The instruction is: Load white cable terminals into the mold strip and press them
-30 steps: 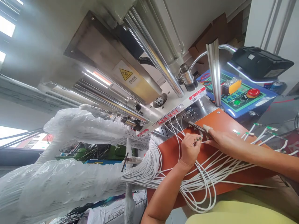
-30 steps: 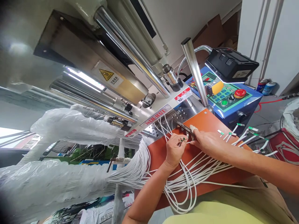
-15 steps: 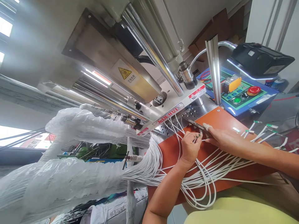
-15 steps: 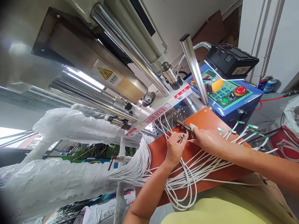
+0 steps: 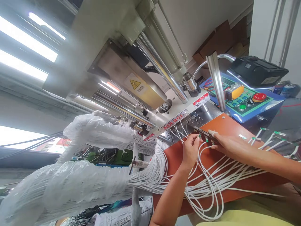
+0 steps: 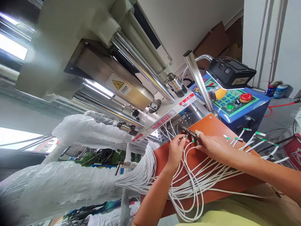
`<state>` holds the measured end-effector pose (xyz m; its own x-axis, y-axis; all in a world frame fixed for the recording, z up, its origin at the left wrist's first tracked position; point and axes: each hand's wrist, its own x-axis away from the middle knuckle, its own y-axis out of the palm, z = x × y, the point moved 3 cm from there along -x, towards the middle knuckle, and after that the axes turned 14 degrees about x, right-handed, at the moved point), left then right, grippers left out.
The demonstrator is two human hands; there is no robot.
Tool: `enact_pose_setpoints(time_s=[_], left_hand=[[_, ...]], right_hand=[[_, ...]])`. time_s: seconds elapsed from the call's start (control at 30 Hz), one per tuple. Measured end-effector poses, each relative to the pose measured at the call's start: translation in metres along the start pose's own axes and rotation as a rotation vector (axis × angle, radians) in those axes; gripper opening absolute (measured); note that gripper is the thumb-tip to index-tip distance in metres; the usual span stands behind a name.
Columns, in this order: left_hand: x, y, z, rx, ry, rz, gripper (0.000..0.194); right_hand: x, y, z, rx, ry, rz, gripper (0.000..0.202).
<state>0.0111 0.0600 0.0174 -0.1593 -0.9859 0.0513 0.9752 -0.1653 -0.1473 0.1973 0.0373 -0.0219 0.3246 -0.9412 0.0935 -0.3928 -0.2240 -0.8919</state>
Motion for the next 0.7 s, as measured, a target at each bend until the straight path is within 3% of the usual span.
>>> enact_pose_setpoints(time_s=[0.13, 0.23, 0.47, 0.6, 0.7], left_hand=[[-0.006, -0.002, -0.006, 0.325, -0.194, 0.026, 0.023], [-0.009, -0.003, -0.003, 0.448, -0.244, 0.018, 0.034], [-0.012, -0.004, -0.01, 0.331, -0.23, -0.009, 0.034], [-0.014, -0.007, -0.013, 0.348, -0.295, 0.039, 0.036], [-0.017, -0.007, -0.009, 0.379, -0.346, 0.01, 0.036]], right_hand=[[0.0, -0.001, 0.0, 0.037, 0.004, -0.004, 0.034], [0.0, 0.0, 0.001, 0.045, -0.004, 0.03, 0.037], [0.002, -0.003, 0.002, 0.021, -0.017, 0.063, 0.043], [0.002, -0.003, 0.001, 0.026, -0.012, 0.062, 0.048], [0.001, -0.001, 0.001, 0.022, -0.007, 0.031, 0.043]])
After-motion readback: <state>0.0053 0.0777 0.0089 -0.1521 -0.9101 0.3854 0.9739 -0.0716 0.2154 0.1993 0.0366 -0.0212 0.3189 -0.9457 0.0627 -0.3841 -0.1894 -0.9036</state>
